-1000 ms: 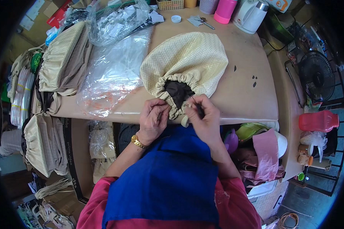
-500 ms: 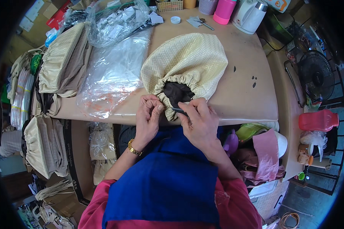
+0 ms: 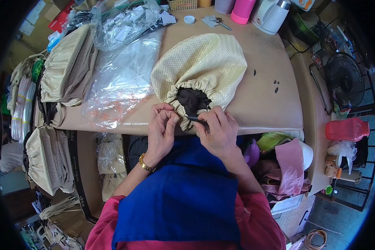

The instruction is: The person uses a needle and thread to sew the inner brown lining to the outer cream-colored bag by hand, making stitches along the gathered top edge.

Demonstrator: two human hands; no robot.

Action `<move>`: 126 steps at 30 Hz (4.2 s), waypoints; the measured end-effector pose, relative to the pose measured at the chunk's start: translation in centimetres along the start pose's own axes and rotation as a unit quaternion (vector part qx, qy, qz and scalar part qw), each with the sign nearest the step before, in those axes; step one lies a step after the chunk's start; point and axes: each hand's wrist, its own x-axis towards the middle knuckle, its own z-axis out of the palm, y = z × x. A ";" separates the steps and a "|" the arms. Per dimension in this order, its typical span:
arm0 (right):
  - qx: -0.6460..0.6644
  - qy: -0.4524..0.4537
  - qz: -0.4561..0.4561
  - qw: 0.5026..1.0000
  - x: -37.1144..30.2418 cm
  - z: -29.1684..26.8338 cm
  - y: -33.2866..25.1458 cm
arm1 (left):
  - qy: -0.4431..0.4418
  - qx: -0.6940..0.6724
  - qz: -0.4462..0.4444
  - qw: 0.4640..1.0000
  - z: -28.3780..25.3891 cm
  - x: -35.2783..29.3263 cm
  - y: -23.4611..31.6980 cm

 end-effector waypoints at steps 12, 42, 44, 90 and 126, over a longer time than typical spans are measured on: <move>0.144 0.012 0.136 0.980 -2.3 1.5 1.2 | -0.041 -0.129 -0.050 0.989 -0.3 -1.0 -1.4; 0.265 -0.038 0.224 0.937 -1.8 1.5 -0.9 | 0.013 -0.038 0.091 0.995 -4.1 -3.2 -2.4; 0.237 -0.017 0.210 0.948 -2.4 1.5 0.0 | -0.036 0.073 0.140 0.987 -5.9 -3.2 -1.6; 0.284 0.064 0.143 0.946 -3.1 2.2 0.0 | -0.158 0.093 0.293 0.938 -3.4 -3.9 0.8; -0.115 -0.047 0.201 0.972 0.6 -2.4 1.6 | 0.004 0.148 0.232 0.961 -1.8 3.0 2.5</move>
